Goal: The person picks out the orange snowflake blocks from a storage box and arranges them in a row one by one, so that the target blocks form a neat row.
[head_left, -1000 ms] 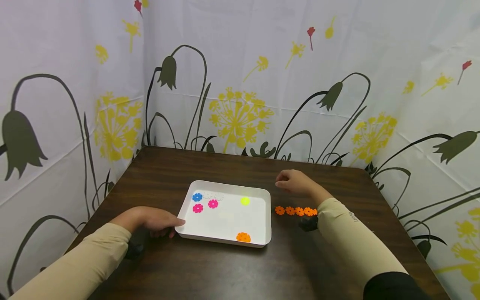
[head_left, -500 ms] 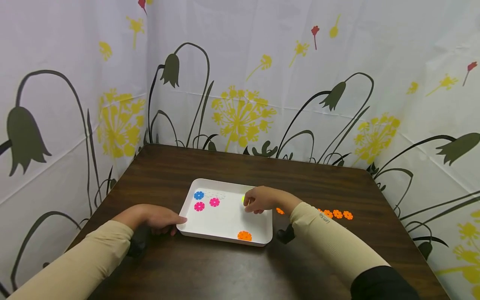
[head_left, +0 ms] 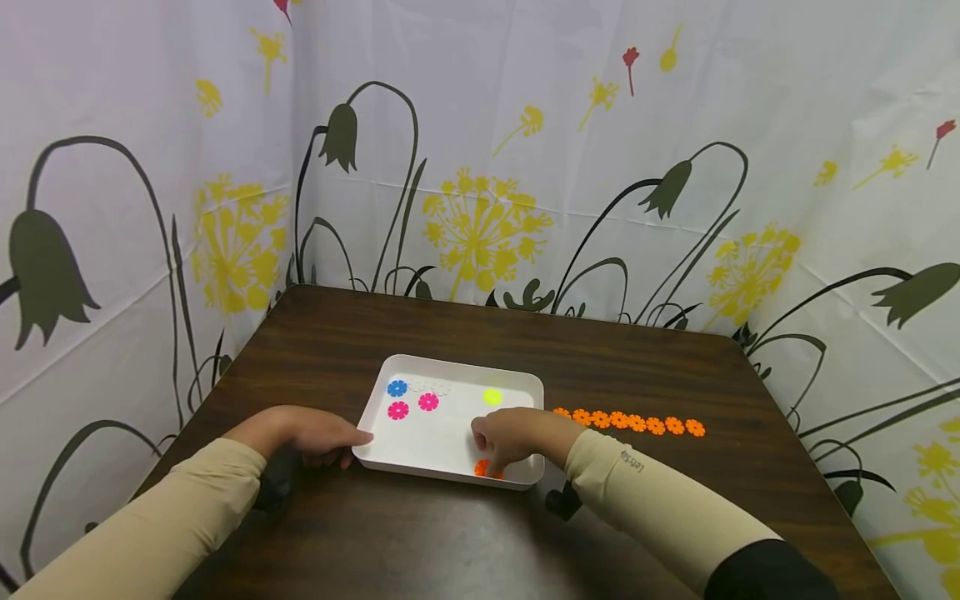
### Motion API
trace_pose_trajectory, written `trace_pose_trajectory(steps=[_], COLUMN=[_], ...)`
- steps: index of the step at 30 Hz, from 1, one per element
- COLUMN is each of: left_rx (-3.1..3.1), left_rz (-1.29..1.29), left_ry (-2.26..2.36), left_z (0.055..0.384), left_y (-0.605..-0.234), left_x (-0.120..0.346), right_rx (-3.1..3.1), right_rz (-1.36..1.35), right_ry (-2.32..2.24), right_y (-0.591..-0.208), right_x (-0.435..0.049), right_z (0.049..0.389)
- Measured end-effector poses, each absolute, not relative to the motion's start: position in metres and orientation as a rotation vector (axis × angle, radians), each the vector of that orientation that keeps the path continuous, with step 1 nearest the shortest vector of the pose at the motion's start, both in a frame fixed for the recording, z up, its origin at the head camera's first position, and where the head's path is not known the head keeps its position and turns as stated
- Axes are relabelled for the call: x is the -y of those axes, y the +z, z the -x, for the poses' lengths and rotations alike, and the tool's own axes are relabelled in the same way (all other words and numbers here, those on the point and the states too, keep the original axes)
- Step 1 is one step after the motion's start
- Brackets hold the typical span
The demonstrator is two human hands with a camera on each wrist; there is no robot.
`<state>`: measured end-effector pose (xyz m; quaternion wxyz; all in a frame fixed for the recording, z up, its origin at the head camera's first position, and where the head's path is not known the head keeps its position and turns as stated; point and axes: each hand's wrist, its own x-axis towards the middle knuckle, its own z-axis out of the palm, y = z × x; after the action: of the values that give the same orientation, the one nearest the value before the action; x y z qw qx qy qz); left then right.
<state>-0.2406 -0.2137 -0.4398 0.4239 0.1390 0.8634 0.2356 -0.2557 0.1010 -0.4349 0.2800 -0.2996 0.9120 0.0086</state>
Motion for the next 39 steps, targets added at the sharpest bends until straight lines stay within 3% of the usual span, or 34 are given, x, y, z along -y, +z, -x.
trace_pose_trajectory(steps=[10, 21, 39], left_rx=[-2.158, -2.168, -2.176], left_rz=[-0.350, -0.335, -0.343], left_ry=[0.578, 0.578, 0.588], left_z=[0.241, 0.241, 0.242], left_y=[-0.440, -0.441, -0.441], left_x=[0.213, 0.214, 0.213], right_rx=[-2.469, -2.206, -2.233], right_rz=[0.845, 0.601, 0.397], right_ry=[-0.032, -0.796, -1.164], right_y=[-0.436, -0.423, -0.401], right_x=[-0.105, -0.127, -0.207], right_z=[0.255, 0.279, 0.306])
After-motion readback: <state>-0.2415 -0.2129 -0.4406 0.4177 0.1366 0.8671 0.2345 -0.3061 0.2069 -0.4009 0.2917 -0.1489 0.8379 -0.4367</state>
